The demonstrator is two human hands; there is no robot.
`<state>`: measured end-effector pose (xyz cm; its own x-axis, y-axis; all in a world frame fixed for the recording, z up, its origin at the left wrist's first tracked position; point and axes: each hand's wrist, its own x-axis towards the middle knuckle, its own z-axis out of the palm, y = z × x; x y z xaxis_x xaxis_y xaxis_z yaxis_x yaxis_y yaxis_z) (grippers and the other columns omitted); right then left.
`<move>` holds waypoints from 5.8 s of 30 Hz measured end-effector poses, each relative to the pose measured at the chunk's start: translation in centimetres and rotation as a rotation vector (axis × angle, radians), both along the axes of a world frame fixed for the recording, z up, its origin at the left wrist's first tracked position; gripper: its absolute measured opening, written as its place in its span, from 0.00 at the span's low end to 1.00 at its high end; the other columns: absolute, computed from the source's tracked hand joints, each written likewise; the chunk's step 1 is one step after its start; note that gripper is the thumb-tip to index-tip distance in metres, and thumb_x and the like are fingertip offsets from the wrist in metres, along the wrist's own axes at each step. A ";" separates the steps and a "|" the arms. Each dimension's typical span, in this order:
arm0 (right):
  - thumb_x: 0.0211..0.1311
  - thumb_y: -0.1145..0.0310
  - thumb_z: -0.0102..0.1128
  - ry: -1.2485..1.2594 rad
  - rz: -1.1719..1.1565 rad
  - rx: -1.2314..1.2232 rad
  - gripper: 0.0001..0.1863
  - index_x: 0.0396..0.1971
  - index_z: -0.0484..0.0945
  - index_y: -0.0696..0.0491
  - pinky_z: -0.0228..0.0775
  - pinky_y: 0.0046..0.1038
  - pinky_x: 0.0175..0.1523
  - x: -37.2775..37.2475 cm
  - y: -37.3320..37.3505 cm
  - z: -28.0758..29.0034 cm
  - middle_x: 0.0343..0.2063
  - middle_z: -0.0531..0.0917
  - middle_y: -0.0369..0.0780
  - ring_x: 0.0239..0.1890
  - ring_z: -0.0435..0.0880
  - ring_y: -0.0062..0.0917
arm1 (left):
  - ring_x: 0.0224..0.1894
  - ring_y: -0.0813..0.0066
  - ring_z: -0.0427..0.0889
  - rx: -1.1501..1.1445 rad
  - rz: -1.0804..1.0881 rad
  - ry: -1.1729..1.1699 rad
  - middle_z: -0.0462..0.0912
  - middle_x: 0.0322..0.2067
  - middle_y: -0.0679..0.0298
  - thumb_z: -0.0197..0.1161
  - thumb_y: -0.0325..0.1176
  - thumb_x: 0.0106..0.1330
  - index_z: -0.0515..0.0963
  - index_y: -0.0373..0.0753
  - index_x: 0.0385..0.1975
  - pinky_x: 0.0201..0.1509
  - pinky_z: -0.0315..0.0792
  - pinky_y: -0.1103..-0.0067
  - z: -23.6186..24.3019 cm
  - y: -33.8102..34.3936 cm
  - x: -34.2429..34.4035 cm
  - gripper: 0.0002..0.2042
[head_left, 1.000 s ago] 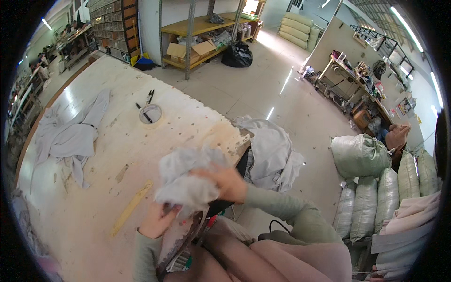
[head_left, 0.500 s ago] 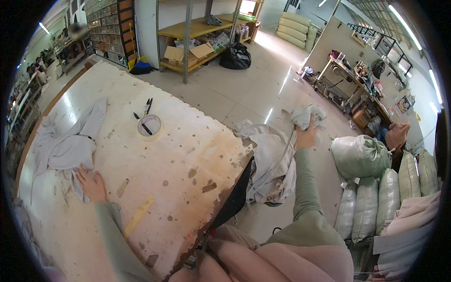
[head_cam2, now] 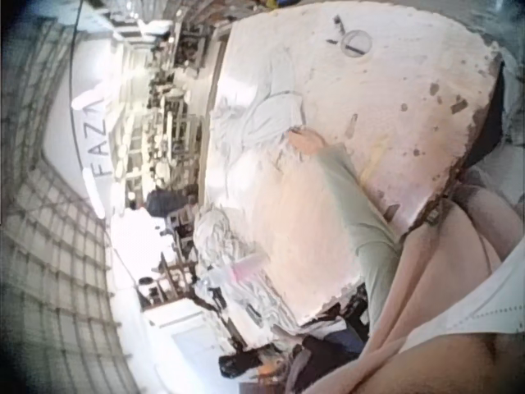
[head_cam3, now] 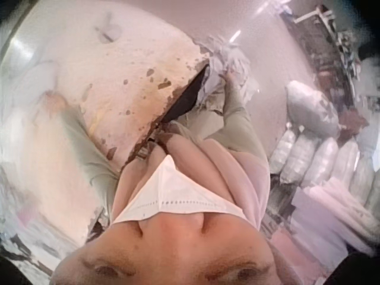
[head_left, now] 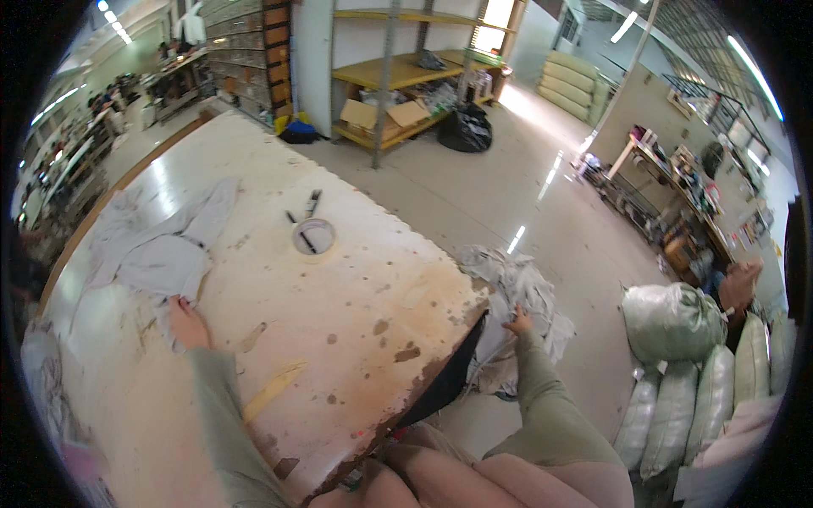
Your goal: The person trims a white drawstring on a light-colored garment using scissors, then measures the garment with a tape measure and marks it with a pen. The person continues to trim and adjust the drawstring and fabric edges.
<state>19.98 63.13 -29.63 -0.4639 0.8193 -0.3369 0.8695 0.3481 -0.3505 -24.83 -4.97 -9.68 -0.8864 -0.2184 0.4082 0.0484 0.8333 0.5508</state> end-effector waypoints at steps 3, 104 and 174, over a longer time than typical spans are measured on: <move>0.38 0.48 0.74 -0.054 0.108 -0.042 0.59 0.68 0.47 0.52 0.56 0.37 0.66 0.3 2.0 0.2 0.64 0.59 0.50 0.66 0.58 0.46 | 0.41 0.48 0.77 0.119 -0.175 0.336 0.78 0.40 0.46 0.46 0.31 0.64 0.67 0.32 0.53 0.46 0.68 0.62 -1.2 0.4 1.0 0.18; 0.44 0.54 0.57 0.118 1.733 0.100 0.21 0.30 0.83 0.58 0.73 0.40 0.41 -29.0 -44.3 42.4 0.31 0.82 0.52 0.35 0.82 0.43 | 0.53 0.53 0.70 -0.699 0.402 -0.264 0.75 0.43 0.54 0.52 0.41 0.65 0.72 0.40 0.51 0.48 0.66 0.63 5.2 -12.0 29.3 0.18; 0.61 0.60 0.59 0.974 1.733 -0.632 0.22 0.53 0.68 0.52 0.69 0.24 0.40 -22.0 -50.3 35.2 0.38 0.74 0.39 0.33 0.75 0.22 | 0.60 0.69 0.67 1.548 -0.278 -0.021 0.69 0.57 0.57 0.47 0.36 0.72 0.64 0.32 0.58 0.64 0.60 0.73 11.2 -1.3 32.4 0.19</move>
<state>-1.98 12.79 5.59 -0.6107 -0.6583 0.4401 -0.6454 0.0917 -0.7583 7.54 -6.25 1.51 -0.9707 -0.2323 -0.0609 0.0799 -0.5517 0.8302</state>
